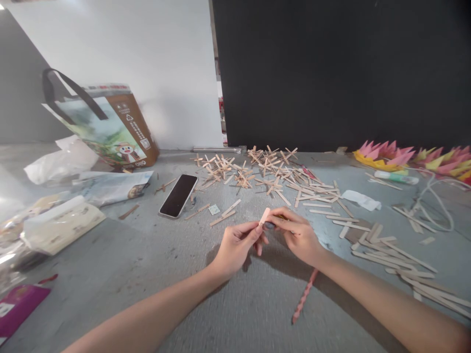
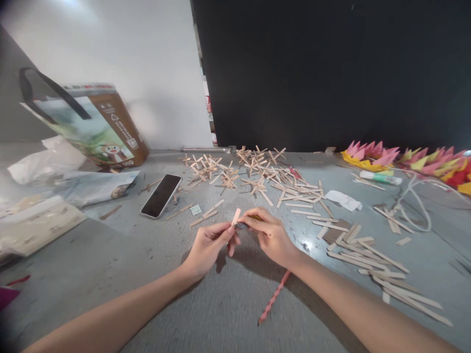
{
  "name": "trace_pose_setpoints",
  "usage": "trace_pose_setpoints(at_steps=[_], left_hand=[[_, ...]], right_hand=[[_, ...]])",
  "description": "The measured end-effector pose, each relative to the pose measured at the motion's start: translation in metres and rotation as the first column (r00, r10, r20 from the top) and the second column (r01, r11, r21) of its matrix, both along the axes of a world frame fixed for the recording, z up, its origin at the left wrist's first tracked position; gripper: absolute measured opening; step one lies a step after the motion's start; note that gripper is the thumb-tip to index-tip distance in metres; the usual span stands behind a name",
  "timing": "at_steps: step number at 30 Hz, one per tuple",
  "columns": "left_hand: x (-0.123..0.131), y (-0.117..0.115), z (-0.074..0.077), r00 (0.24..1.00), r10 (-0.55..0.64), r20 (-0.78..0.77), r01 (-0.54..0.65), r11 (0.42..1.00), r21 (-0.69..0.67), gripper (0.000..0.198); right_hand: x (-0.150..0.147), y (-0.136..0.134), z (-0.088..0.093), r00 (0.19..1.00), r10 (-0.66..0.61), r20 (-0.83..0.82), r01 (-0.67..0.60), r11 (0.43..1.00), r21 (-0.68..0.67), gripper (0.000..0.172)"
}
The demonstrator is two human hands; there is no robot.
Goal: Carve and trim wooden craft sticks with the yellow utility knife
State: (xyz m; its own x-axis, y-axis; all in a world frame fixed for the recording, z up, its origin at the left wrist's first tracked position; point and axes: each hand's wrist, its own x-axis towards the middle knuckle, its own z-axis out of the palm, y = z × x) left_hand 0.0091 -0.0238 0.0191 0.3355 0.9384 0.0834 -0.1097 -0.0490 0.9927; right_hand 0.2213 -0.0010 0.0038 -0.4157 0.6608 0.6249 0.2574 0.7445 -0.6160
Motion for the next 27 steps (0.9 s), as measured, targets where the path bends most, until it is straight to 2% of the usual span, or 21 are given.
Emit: trace_pose_setpoints(at_steps=[9, 14, 19, 27], left_hand=[[-0.0005, 0.0001, 0.0023, 1.000, -0.024, 0.003, 0.024, 1.000, -0.007, 0.042], [-0.0031, 0.0012, 0.0011, 0.997, -0.057, -0.046, 0.058, 0.998, 0.016, 0.046], [-0.0041, 0.0035, -0.0032, 0.993, -0.103, -0.055, 0.103, 0.995, 0.005, 0.049], [-0.0039, 0.0037, -0.0021, 0.994, -0.097, -0.039, 0.096, 0.995, -0.028, 0.048]], right_hand=[[0.0004, 0.0012, -0.0027, 1.000, 0.010, 0.017, -0.009, 1.000, -0.005, 0.048], [-0.0014, 0.0008, -0.0013, 1.000, 0.013, 0.027, -0.013, 1.000, 0.012, 0.041], [-0.0031, 0.0005, 0.0001, 0.999, 0.005, 0.040, -0.006, 1.000, 0.017, 0.043], [-0.0012, 0.0036, -0.0021, 0.999, 0.025, 0.024, -0.025, 1.000, 0.018, 0.046]])
